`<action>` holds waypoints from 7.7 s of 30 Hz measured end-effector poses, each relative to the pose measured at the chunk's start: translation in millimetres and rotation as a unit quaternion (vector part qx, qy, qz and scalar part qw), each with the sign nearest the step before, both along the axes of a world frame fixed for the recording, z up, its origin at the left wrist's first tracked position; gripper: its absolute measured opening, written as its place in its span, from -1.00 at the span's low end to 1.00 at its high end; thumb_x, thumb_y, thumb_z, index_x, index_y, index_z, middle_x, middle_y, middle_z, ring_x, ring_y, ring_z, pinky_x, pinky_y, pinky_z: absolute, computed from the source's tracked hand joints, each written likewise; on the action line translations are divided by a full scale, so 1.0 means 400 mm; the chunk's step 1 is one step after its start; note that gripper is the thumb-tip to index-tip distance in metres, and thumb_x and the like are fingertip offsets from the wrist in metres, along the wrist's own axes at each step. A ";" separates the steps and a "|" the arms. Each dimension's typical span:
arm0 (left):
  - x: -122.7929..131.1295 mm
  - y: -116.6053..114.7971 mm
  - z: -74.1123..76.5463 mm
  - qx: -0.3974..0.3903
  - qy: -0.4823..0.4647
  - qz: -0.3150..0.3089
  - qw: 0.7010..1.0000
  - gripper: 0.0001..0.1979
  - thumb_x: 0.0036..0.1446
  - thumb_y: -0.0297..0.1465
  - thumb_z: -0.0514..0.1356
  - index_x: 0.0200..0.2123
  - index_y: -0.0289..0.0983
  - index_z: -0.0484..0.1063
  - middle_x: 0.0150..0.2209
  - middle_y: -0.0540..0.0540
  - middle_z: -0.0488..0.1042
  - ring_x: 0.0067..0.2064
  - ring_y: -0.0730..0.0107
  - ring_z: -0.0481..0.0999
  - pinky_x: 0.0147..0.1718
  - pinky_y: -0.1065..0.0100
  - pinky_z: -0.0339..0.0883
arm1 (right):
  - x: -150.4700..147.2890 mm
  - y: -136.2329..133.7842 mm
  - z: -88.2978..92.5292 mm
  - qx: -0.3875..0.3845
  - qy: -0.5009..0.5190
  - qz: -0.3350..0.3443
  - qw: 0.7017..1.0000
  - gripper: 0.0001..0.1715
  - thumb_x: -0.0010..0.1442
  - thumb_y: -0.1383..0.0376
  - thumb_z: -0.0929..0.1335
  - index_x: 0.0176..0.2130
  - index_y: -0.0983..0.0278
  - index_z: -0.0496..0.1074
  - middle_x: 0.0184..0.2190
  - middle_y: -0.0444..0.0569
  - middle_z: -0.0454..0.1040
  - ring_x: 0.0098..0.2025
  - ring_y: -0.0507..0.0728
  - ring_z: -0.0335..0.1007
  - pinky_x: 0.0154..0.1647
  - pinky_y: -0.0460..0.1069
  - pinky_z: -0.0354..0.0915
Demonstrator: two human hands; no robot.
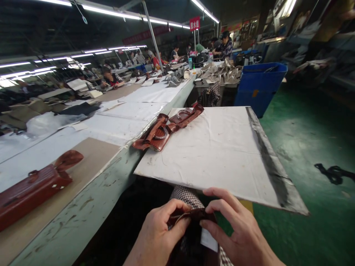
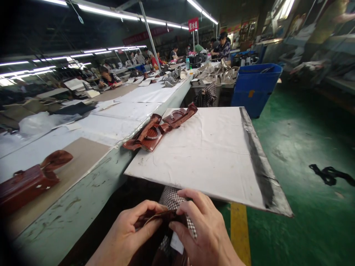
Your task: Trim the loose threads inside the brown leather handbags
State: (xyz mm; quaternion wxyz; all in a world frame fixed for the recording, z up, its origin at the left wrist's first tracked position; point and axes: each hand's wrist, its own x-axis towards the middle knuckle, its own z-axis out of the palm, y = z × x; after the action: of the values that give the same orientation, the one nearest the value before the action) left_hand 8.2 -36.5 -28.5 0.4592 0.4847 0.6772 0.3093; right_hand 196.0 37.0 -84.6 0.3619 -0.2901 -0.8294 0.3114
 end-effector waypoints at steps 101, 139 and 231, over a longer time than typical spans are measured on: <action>-0.001 0.096 0.009 0.001 0.018 -0.166 0.986 -0.88 0.20 -0.44 0.17 -0.32 -0.26 0.53 -0.36 0.04 0.46 -0.29 0.44 0.39 -0.27 0.48 0.21 | 0.014 0.025 -0.012 -0.418 0.045 0.078 0.904 -0.74 0.28 0.21 0.33 -0.11 0.13 0.60 -0.35 -0.19 0.57 -0.28 0.12 0.42 -0.27 -0.10 0.23; 0.020 0.084 0.007 0.027 0.124 -0.166 0.978 -0.81 0.26 -0.36 0.14 -0.40 -0.21 0.49 -0.36 0.04 0.47 -0.32 0.44 0.44 -0.30 0.48 0.23 | 0.011 -0.016 -0.044 -0.142 0.051 0.012 0.989 -0.72 0.34 0.34 0.25 -0.03 0.23 0.48 -0.17 -0.02 0.58 -0.18 0.09 0.53 -0.15 -0.08 0.40; -0.014 0.080 0.009 -0.079 -0.063 -0.080 0.992 -0.70 0.17 -0.44 0.15 -0.03 -0.23 0.50 -0.15 -0.06 0.56 -0.08 0.25 0.50 -0.05 0.32 0.33 | 0.012 0.039 -0.056 -0.391 0.013 0.007 0.920 -0.69 0.26 0.16 0.27 -0.26 0.25 0.54 -0.50 -0.15 0.44 -0.47 0.03 0.28 -0.45 -0.11 0.19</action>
State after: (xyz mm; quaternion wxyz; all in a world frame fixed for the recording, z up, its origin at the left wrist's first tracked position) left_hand 2.6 -4.6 -24.9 0.5612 0.4791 0.6282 0.2468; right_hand 200.8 52.6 -107.1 0.2283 -0.3983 -0.6393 0.6170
